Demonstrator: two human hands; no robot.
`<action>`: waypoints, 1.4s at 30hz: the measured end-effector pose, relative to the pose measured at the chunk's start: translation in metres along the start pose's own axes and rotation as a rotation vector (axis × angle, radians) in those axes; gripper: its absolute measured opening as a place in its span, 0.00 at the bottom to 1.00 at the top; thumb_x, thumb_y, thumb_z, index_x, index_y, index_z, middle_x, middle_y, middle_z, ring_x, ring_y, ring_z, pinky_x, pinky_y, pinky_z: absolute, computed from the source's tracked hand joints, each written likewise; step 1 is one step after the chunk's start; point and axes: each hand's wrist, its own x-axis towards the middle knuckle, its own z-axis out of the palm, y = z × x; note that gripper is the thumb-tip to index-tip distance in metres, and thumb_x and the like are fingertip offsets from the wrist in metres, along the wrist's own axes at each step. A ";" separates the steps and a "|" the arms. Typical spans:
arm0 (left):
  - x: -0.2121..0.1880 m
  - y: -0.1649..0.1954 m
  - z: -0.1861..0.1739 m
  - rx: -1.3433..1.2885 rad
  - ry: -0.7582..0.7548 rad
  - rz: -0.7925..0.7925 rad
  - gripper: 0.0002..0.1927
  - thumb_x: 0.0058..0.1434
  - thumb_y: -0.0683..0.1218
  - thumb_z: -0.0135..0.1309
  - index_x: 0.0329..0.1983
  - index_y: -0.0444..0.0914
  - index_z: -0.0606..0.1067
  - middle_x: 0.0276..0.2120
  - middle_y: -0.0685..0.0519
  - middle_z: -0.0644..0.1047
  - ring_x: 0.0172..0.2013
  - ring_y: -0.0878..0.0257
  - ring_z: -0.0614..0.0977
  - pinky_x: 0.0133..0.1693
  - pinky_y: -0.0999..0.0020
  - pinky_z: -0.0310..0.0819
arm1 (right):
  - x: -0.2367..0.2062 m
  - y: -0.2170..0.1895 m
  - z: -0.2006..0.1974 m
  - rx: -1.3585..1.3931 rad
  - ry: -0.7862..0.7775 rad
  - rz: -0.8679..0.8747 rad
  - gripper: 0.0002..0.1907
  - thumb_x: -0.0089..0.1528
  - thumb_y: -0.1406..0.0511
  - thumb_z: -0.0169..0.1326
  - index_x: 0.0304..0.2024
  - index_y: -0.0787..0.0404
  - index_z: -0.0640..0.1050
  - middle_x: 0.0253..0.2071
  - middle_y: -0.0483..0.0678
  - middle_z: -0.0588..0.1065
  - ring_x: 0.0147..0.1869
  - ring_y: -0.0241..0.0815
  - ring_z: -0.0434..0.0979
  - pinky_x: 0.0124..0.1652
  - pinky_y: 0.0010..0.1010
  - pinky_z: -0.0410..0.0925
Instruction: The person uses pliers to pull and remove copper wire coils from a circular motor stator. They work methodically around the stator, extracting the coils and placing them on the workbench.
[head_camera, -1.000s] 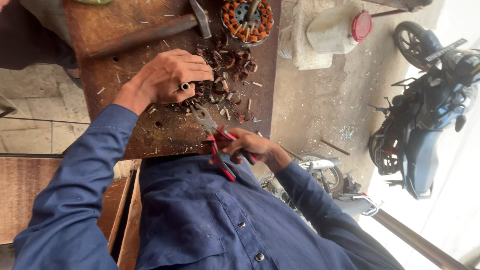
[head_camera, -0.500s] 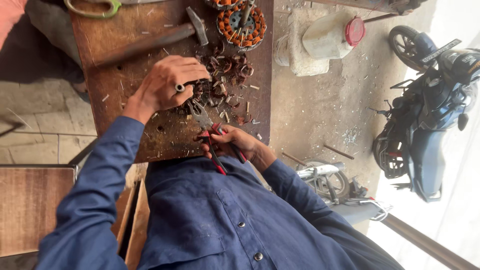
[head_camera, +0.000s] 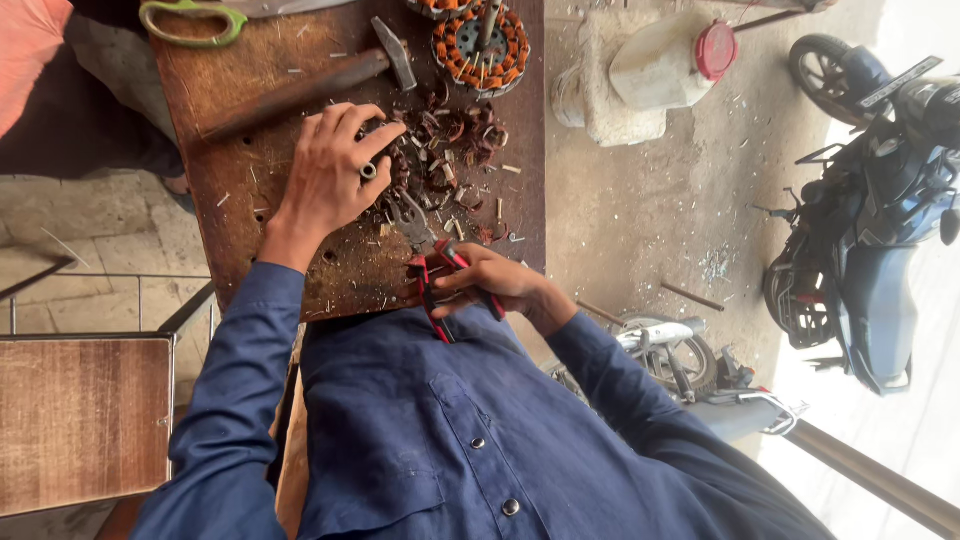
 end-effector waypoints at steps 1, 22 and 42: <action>0.000 0.000 0.001 -0.027 0.006 -0.016 0.19 0.66 0.47 0.56 0.60 0.44 0.80 0.57 0.50 0.77 0.59 0.51 0.75 0.63 0.49 0.64 | -0.001 0.000 0.000 -0.016 0.005 -0.007 0.24 0.67 0.72 0.49 0.66 0.68 0.64 0.61 0.55 0.72 0.62 0.50 0.75 0.54 0.39 0.77; 0.029 -0.025 -0.001 -0.227 -0.168 0.197 0.22 0.53 0.43 0.51 0.52 0.46 0.83 0.54 0.57 0.82 0.59 0.60 0.79 0.61 0.54 0.70 | 0.009 -0.023 -0.013 0.022 -0.207 0.029 0.27 0.71 0.64 0.47 0.69 0.70 0.59 0.63 0.68 0.71 0.67 0.63 0.73 0.55 0.38 0.77; 0.027 -0.029 -0.008 -0.224 -0.181 0.186 0.22 0.53 0.45 0.50 0.50 0.49 0.83 0.55 0.57 0.82 0.59 0.58 0.80 0.63 0.53 0.69 | 0.026 -0.042 0.010 -0.251 0.138 0.037 0.20 0.71 0.65 0.49 0.60 0.73 0.67 0.52 0.70 0.75 0.48 0.61 0.80 0.45 0.41 0.80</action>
